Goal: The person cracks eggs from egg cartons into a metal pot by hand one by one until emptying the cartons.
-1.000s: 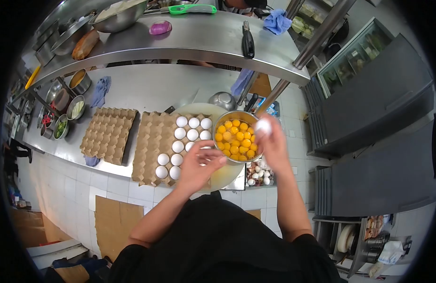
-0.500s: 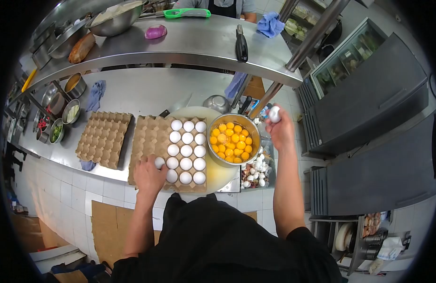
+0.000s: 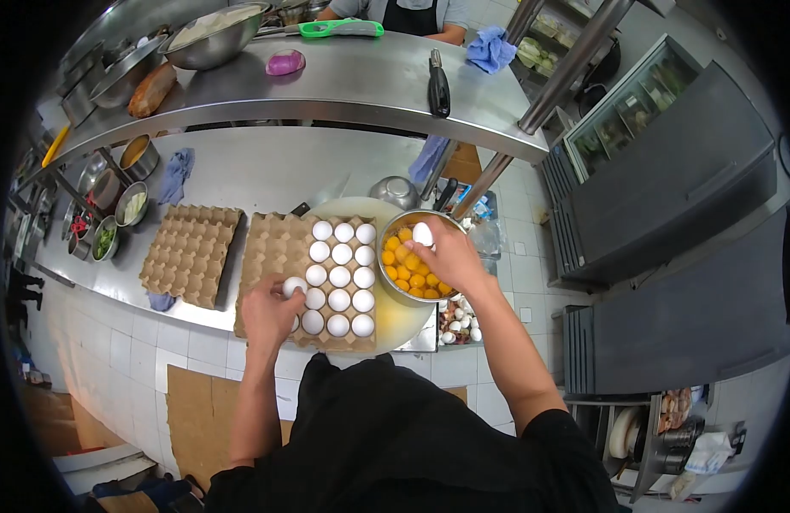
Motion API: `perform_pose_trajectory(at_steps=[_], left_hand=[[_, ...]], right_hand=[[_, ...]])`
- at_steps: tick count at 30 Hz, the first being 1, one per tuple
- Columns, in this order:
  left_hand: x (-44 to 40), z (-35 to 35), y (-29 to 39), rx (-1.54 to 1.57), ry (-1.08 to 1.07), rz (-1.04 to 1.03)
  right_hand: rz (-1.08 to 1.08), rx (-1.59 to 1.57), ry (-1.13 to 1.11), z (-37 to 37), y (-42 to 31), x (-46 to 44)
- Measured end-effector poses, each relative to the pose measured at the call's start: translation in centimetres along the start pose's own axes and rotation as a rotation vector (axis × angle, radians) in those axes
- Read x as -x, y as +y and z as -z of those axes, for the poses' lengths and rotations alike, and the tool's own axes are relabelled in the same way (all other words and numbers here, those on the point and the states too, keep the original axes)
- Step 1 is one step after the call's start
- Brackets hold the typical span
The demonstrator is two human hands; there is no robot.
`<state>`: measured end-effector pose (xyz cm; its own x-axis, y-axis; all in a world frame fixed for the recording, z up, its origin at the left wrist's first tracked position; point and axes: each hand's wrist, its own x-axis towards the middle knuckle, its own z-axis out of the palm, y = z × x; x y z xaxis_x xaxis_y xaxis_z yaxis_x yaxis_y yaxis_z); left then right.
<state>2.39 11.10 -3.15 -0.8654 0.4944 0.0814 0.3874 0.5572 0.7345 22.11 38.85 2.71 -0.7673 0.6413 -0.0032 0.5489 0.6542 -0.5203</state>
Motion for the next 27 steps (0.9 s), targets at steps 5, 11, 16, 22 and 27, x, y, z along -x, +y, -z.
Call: perform_pose_trajectory(at_steps=[5, 11, 16, 22, 27], left_hand=[[0.7, -1.8, 0.7, 0.405, -0.144, 0.033], [2.8, -2.7, 5.3, 0.932, -0.574, 0.134], [3.3, -3.8, 7.2, 0.887, -0.644, 0.109], [4.4, -5.3, 9.3, 0.926, -0.747, 0.092], [4.7, -3.3, 9.9, 1.102, -0.76, 0.052]], right_hand=[[0.346, -0.052, 0.533, 2.3, -0.6, 1.8], [-0.087, -0.432, 0.878, 3.4, 6.6, 5.0], [-0.177, 0.21, 0.605, 3.4, 8.0, 7.7], [0.265, -0.234, -0.027, 5.0, -3.5, 10.4], [0.404, -0.374, 0.043, 1.3, -2.5, 7.6]])
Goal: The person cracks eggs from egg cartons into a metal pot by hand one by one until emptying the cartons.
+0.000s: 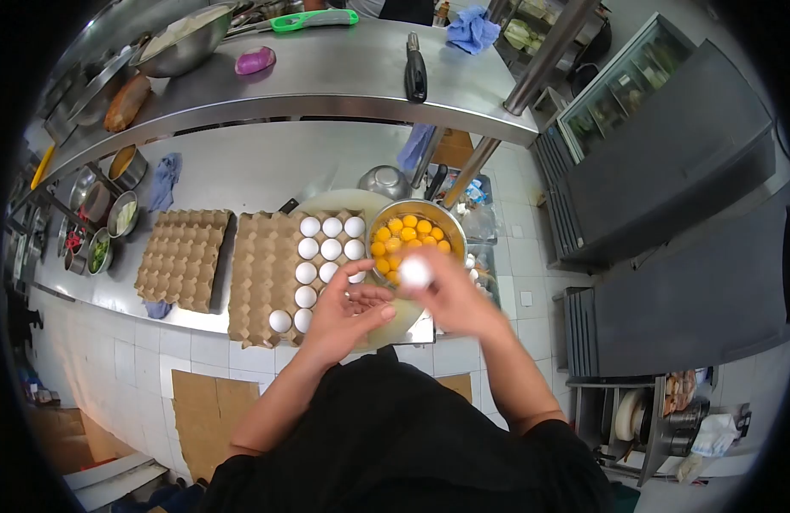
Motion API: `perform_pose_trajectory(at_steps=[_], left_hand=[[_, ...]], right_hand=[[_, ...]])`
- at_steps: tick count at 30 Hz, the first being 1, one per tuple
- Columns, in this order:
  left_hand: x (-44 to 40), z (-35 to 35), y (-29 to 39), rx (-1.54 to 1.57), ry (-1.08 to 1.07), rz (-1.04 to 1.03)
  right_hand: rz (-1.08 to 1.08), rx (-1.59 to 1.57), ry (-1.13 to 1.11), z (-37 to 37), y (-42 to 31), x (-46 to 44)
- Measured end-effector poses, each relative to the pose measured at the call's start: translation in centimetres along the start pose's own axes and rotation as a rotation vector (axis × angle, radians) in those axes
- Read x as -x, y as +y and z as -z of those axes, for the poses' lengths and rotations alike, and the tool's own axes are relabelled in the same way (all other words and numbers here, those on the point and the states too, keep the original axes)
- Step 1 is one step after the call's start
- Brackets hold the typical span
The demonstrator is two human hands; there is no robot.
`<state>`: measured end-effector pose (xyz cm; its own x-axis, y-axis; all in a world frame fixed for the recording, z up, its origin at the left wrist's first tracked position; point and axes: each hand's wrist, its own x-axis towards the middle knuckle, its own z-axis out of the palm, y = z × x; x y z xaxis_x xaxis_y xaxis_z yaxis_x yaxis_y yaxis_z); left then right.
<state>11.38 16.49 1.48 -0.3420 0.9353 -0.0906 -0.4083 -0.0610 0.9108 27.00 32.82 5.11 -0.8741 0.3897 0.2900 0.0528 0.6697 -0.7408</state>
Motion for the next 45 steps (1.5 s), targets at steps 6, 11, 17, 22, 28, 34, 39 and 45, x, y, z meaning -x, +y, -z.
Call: perform_pose_trajectory(at_steps=[6, 11, 17, 22, 28, 34, 39, 45], left_hand=[[2.5, 5.7, 0.3, -0.814, 0.352, -0.139], [5.6, 9.3, -0.9, -1.565, 0.624, -0.134], [6.0, 11.1, -3.2, -1.582, 0.654, 0.008], [5.3, 11.1, -2.5, -1.519, 0.681, 0.061], [5.1, 11.1, -0.1, -1.338, 0.708, 0.036], [4.6, 9.4, 0.2, -1.128, 0.676, -0.116], [4.0, 7.7, -0.4, -1.081, 0.634, -0.089], [3.4, 6.5, -1.3, -1.045, 0.552, -0.15]], right_hand=[[-0.414, -0.666, 0.917, 6.6, 11.1, -7.3], [-0.611, -0.686, 0.424, 6.3, 11.9, -6.9], [-0.504, -1.03, 0.605, 7.6, 12.0, -3.2], [-0.53, -0.813, 0.227, 5.1, 8.8, -3.0], [-0.433, -0.017, 0.066, 1.1, 9.1, -5.4], [-0.496, 0.272, -0.103, -0.1, 7.4, -7.0], [-0.509, 0.367, -0.102, -0.7, 7.3, -7.3], [-0.576, 0.411, -0.106, -0.6, 6.8, -7.8]])
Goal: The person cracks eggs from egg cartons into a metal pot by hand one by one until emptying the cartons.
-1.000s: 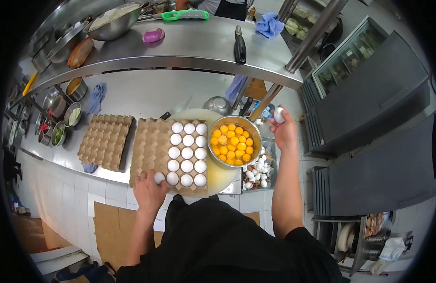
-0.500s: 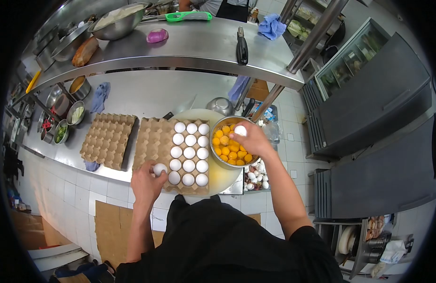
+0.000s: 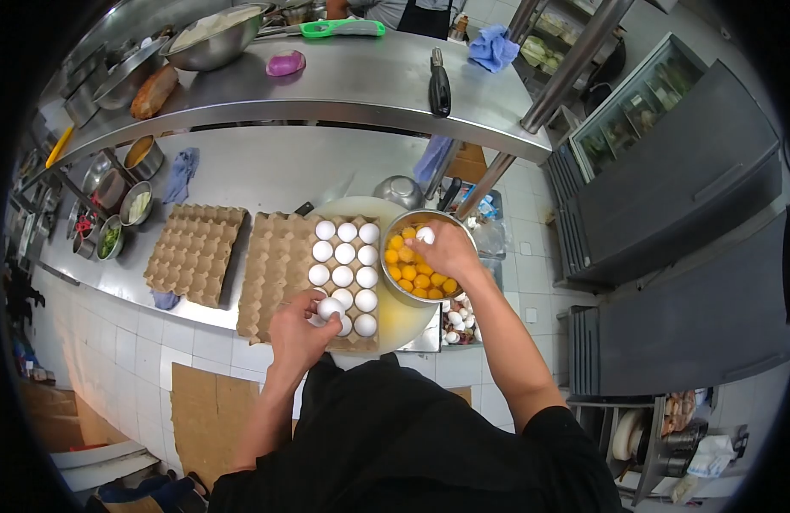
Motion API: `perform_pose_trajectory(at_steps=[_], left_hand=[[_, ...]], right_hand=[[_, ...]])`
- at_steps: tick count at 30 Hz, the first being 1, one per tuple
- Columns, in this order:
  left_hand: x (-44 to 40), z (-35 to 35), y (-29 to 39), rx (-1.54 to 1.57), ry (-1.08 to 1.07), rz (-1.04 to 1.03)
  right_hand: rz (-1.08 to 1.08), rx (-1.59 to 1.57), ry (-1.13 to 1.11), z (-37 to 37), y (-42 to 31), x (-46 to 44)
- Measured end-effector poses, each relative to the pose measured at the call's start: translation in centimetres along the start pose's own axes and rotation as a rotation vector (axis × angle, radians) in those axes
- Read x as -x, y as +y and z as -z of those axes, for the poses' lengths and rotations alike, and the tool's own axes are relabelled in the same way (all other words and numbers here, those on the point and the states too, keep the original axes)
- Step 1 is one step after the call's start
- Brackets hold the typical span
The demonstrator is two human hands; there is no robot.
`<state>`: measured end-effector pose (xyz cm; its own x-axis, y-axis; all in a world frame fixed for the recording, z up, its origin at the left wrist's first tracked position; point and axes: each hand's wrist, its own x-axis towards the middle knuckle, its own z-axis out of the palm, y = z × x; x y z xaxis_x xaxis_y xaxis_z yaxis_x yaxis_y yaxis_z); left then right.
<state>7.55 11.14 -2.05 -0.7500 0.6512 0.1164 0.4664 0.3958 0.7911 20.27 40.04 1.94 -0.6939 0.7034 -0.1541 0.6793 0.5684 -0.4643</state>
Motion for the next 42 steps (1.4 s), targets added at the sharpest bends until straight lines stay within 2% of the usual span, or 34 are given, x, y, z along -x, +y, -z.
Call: perform_pose_trajectory(at_steps=[5, 9, 18, 20, 21, 23, 24, 26, 27, 29, 30, 32, 34, 36, 37, 39, 41, 42], left_hand=[[-0.2, -0.4, 0.1, 0.002, -0.023, -0.022], [-0.3, -0.7, 0.5, 0.007, -0.036, -0.037], [-0.6, -1.4, 1.2, 0.072, -0.062, -0.029], [-0.7, -1.5, 1.5, 0.095, -0.083, -0.022], [-0.6, -1.5, 1.9, 0.135, -0.104, -0.009], [-0.7, -1.9, 2.1, 0.173, -0.139, -0.001], [-0.8, -2.3, 2.0, 0.246, -0.16, 0.01], [-1.1, -3.1, 2.0, 0.32, -0.192, 0.015], [-1.2, -3.4, 2.2, 0.365, -0.218, 0.005], [-1.3, -3.6, 3.0, 0.404, -0.261, -0.008], [-1.4, -3.4, 4.2, 0.421, -0.29, -0.009], [-1.8, -3.8, 5.2, 0.439, -0.324, -0.01], [-2.1, -4.4, 5.3, 0.475, -0.374, -0.069], [-2.3, -4.8, 6.3, 0.589, -0.443, 0.009], [-2.3, -5.0, 6.9, 0.705, -0.507, 0.084], [-2.4, -6.1, 7.2, 0.747, -0.543, 0.088], [-2.6, -6.9, 7.7, 0.847, -0.616, 0.087], [-2.7, -6.8, 8.2, 0.84, -0.603, 0.087]], right_hand=[[0.02, -0.077, 0.037, 0.4, -0.3, 0.5], [0.034, -0.01, 0.047, 0.5, -0.3, 0.5], [0.136, 0.047, 0.24, 2.8, -1.7, 2.5], [0.246, -0.059, 0.425, 3.6, -1.6, 2.9], [0.241, -0.06, 0.428, 4.3, -1.8, 3.4], [0.234, -0.275, 0.641, 5.9, -1.4, 4.6], [0.222, -0.273, 0.647, 6.1, -0.4, 4.9], [0.076, -0.598, 0.771, 5.8, 2.7, 5.3], [0.067, -0.599, 0.78, 5.2, 4.9, 5.2], [-0.173, -0.331, 0.615, 2.8, 10.0, 5.1], [-0.186, -0.333, 0.622, 1.1, 12.5, 5.3], [-0.282, 0.023, 0.36, -1.5, 16.1, 6.0], [-0.348, -0.098, 0.305, 0.3, 14.2, 7.4], [-0.209, -0.238, 0.579, 0.8, 13.0, 8.5], [-0.21, -0.244, 0.578, 1.6, 11.3, 9.4], [0.076, -0.628, 0.304, 3.4, 6.1, 11.9], [0.336, -0.518, 0.12, 3.6, 1.1, 14.1], [0.349, -0.525, 0.116, 2.7, 0.2, 13.8]])
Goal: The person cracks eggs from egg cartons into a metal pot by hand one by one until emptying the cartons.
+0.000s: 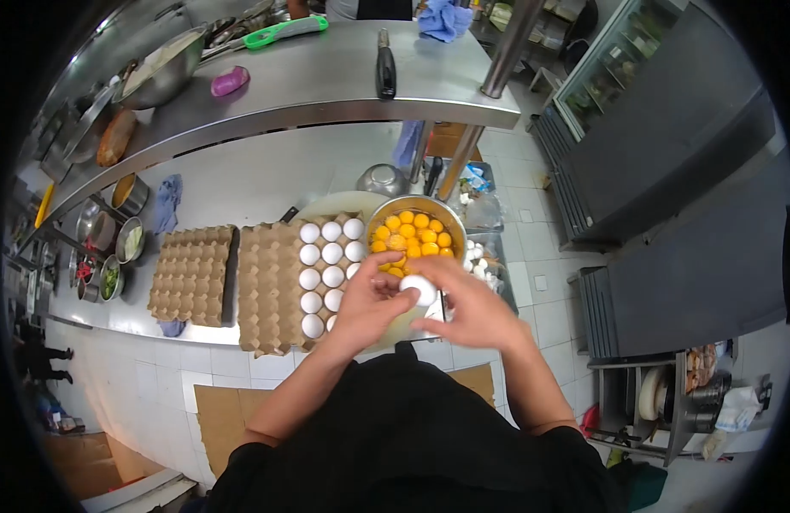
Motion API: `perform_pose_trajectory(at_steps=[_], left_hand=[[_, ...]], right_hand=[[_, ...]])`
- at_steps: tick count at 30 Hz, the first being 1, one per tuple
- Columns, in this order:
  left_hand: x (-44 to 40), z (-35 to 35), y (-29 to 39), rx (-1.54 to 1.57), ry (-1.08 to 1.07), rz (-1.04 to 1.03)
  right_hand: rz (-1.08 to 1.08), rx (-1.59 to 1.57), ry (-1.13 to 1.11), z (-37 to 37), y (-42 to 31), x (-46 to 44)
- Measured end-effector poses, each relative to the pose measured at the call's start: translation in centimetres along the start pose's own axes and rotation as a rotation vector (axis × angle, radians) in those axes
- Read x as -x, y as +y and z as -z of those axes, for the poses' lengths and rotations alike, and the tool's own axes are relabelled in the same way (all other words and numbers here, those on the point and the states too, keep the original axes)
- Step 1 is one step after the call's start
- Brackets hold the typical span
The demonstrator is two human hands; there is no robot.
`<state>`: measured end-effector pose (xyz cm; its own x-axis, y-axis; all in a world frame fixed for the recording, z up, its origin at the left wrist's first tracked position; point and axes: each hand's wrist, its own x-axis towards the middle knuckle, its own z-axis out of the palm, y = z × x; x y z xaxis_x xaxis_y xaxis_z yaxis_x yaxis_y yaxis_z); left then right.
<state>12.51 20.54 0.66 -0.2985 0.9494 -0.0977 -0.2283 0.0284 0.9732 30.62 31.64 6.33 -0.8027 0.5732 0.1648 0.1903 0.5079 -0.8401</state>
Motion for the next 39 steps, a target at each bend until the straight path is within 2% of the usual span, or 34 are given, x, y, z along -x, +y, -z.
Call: perform_pose_trajectory(at_steps=[2, 4, 6, 9, 10, 11, 12, 14, 16, 17, 18, 20, 22, 24, 25, 27, 28, 30, 31, 32, 33, 34, 35, 37, 39], left_hand=[[-0.3, -0.3, 0.8, 0.08, -0.048, 0.022], [-1.1, 0.5, 1.2, 0.058, -0.032, 0.058], [-2.2, 2.2, 1.8, -0.03, 0.098, -0.023], [-6.5, 7.8, -1.3, -0.295, 0.364, -0.19], [-7.6, 9.7, -1.4, -0.543, 0.458, -0.169], [-8.2, 11.3, -1.4, -0.791, 0.552, -0.145], [-8.2, 12.3, -1.5, -0.788, 0.555, -0.153], [-8.3, 13.6, -1.4, -1.313, 0.616, -0.068], [-8.5, 13.9, -1.3, -1.306, 0.593, -0.002], [-8.6, 14.1, -1.5, -1.33, 0.542, 0.051], [-8.7, 14.2, -1.7, -1.353, 0.489, 0.106], [-8.9, 14.2, -2.1, -1.341, 0.524, 0.083], [-9.0, 14.3, -2.2, -1.329, 0.556, 0.062], [-9.1, 14.3, -1.9, -1.291, 0.552, 0.021], [-8.9, 14.2, -1.7, -1.286, 0.556, 0.024], [-8.4, 13.6, -1.0, -1.204, 0.635, -0.051], [-8.0, 13.0, -0.4, -1.203, 0.636, -0.05], [-7.2, 11.7, 0.8, -1.046, 0.652, -0.068], [-6.8, 11.0, 1.0, -1.044, 0.655, -0.066], [-6.3, 10.4, 1.1, -0.886, 0.618, -0.067], [-5.9, 9.9, 1.2, -0.73, 0.58, -0.068], [-5.5, 9.4, 1.2, -0.728, 0.584, -0.066], [-5.2, 8.8, 1.2, -0.615, 0.548, -0.082], [-4.8, 8.1, 0.8, -0.422, 0.472, -0.131], [-4.6, 7.8, 0.6, -0.378, 0.452, -0.141]], right_hand=[[0.23, 0.204, -0.127, -1.5, 0.2, -0.7], [0.217, 0.181, -0.068, -0.8, 1.1, -2.3], [-0.167, -0.537, 0.155, 0.9, 4.2, -4.6], [-0.215, -0.754, 0.663, 4.2, 8.1, -10.3], [-0.236, -0.81, 0.81, 4.7, 9.4, -11.6], [-0.229, -0.809, 0.81, 4.4, 10.6, -12.4], [-0.272, -0.728, 0.824, 3.8, 11.6, -13.3], [-0.302, -0.647, 0.84, 3.6, 11.5, -13.9], [-0.372, -0.447, 0.511, 3.2, 11.1, -12.9], [-0.35, -0.559, 0.64, 3.3, 11.0, -12.4], [-0.347, -0.555, 0.635, 3.8, 11.3, -11.7], [-0.25, -0.968, 0.677, 4.6, 11.9, -10.2], [-0.268, -0.998, 0.632, 4.2, 9.7, -8.8], [-0.343, -0.886, 0.427, 3.2, 8.2, -8.1], [-0.344, -0.882, 0.422, 3.0, 8.3, -8.1], [-0.299, -0.563, 0.116, 2.5, 8.5, -8.1], [-0.299, -0.562, 0.115, 2.1, 7.4, -8.4], [-0.433, -0.178, 0.058, 1.0, 5.5, -9.3], [-0.456, -0.076, 0.028, 0.7, 5.4, -9.7], [-0.455, -0.074, 0.023, 0.3, 5.5, -10.1], [-0.421, 0.029, 0.005, -0.2, 5.5, -10.4], [-0.386, 0.131, -0.013, -0.6, 5.6, -10.6], [-0.385, 0.132, -0.018, -0.9, 5.6, -10.8], [-0.204, 0.327, -0.024, -1.3, 5.5, -11.2], [-0.213, 0.338, -0.048, -1.6, 5.2, -11.5]])
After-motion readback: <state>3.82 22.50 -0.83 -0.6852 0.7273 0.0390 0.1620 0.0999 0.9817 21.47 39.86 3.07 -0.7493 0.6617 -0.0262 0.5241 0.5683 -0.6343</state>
